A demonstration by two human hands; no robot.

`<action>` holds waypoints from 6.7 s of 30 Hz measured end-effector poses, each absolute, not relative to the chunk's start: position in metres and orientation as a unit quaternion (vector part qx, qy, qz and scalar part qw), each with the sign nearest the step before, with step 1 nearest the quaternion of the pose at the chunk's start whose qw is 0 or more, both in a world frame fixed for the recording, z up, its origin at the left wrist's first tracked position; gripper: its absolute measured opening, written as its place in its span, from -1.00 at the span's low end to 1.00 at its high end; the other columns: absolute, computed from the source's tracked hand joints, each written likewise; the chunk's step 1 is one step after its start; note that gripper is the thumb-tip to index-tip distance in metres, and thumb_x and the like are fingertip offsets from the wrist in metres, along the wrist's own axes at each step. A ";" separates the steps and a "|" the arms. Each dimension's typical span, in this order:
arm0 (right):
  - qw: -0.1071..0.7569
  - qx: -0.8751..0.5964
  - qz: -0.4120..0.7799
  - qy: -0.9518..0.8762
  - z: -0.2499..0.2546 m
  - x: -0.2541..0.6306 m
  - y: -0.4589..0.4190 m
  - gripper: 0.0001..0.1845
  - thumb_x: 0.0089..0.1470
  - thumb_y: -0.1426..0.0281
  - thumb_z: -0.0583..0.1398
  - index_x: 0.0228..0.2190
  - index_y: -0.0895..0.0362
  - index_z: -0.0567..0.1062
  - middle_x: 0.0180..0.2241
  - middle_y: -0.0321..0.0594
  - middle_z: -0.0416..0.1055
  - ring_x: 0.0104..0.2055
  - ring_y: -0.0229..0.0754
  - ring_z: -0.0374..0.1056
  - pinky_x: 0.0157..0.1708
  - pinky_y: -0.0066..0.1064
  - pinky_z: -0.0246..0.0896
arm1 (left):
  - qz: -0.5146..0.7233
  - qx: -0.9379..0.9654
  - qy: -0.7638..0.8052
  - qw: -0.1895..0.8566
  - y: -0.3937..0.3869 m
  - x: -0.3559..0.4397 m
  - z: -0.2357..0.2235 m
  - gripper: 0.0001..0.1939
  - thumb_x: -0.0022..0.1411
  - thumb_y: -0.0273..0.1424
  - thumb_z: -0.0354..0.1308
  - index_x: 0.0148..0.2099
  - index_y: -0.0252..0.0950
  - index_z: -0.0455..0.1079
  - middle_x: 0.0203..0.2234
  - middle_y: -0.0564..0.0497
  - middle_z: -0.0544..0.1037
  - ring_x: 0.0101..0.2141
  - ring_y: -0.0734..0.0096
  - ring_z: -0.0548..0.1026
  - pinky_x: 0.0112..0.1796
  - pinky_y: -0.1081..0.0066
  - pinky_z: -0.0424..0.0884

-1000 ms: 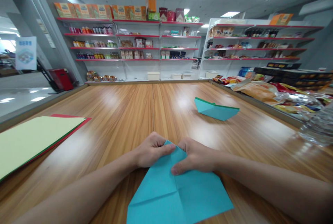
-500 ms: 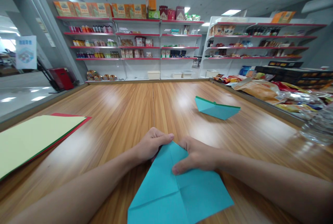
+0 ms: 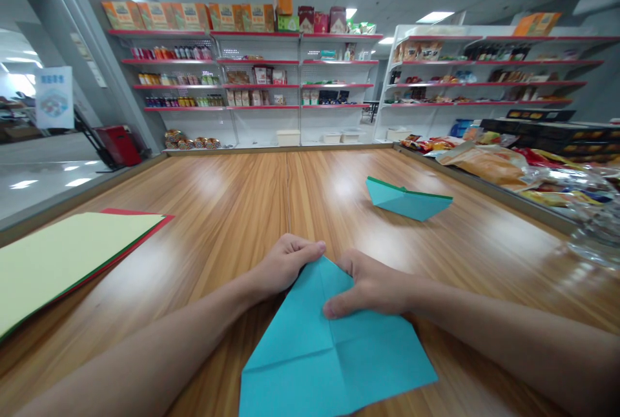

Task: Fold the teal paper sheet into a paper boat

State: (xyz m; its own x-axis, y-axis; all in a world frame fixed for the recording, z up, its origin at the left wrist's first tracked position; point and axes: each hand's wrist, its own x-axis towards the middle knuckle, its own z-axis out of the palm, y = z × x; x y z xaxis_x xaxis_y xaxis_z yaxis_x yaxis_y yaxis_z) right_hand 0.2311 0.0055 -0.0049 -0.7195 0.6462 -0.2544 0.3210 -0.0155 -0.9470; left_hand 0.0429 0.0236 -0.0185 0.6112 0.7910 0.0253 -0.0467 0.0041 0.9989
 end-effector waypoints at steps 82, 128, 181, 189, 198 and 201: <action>0.123 -0.375 0.589 -0.706 -0.005 0.232 0.007 -0.71 -0.24 0.27 0.33 -0.58 0.25 0.43 -0.60 -0.36 0.28 -0.57 -0.38 0.15 -0.60 -0.55 0.05 | 0.429 0.686 0.350 0.472 0.021 0.046 -0.016 -0.85 -0.05 -0.47 0.08 -0.60 -0.33 0.20 -0.71 0.17 0.18 -0.63 0.61 0.13 -0.62 0.55 0.02; 0.132 -0.381 0.603 -0.688 -0.004 0.231 0.007 -0.74 -0.24 0.30 0.33 -0.57 0.25 0.43 -0.60 -0.36 0.32 -0.59 -0.38 0.18 -0.61 -0.55 0.05 | 0.348 0.743 0.334 0.464 0.019 0.049 -0.021 -0.52 0.24 -0.13 -0.04 -0.61 -0.29 0.02 -0.68 0.16 -0.01 -0.63 0.59 0.00 -0.62 0.48 -0.08; 0.146 -0.450 0.630 -0.615 0.000 0.241 0.020 -0.61 -0.30 0.36 0.36 -0.31 0.19 0.52 -0.27 -0.14 0.52 -0.25 -0.06 0.45 -0.33 -0.38 0.36 | 0.186 0.640 0.334 0.667 0.042 0.025 -0.014 -0.68 -0.08 -0.37 0.36 -0.24 -0.39 0.50 -0.35 -0.06 0.59 -0.42 0.36 0.52 -0.37 0.43 0.44; 0.137 -0.454 0.644 -0.600 0.001 0.242 0.023 -0.57 -0.30 0.34 0.38 -0.28 0.19 0.52 -0.25 -0.11 0.52 -0.24 -0.05 0.46 -0.33 -0.37 0.36 | 0.190 0.601 0.350 0.693 0.039 0.029 -0.011 -0.69 -0.10 -0.36 0.37 -0.26 -0.40 0.50 -0.37 -0.09 0.60 -0.42 0.33 0.54 -0.35 0.40 0.45; 0.144 -0.462 0.633 -0.604 0.002 0.241 0.021 -0.59 -0.32 0.35 0.38 -0.32 0.19 0.52 -0.26 -0.12 0.53 -0.26 -0.06 0.46 -0.33 -0.37 0.37 | 0.191 0.609 0.388 0.665 0.036 0.031 -0.011 -0.68 -0.11 -0.31 0.37 -0.30 -0.42 0.50 -0.38 -0.12 0.59 -0.42 0.28 0.53 -0.38 0.39 0.44; 0.144 -0.468 0.622 -0.611 0.000 0.241 0.021 -0.60 -0.31 0.34 0.37 -0.32 0.20 0.51 -0.27 -0.12 0.53 -0.27 -0.06 0.46 -0.35 -0.38 0.36 | 0.196 0.616 0.396 0.652 0.035 0.031 -0.010 -0.68 -0.13 -0.31 0.37 -0.32 -0.42 0.50 -0.40 -0.11 0.59 -0.44 0.30 0.53 -0.40 0.40 0.43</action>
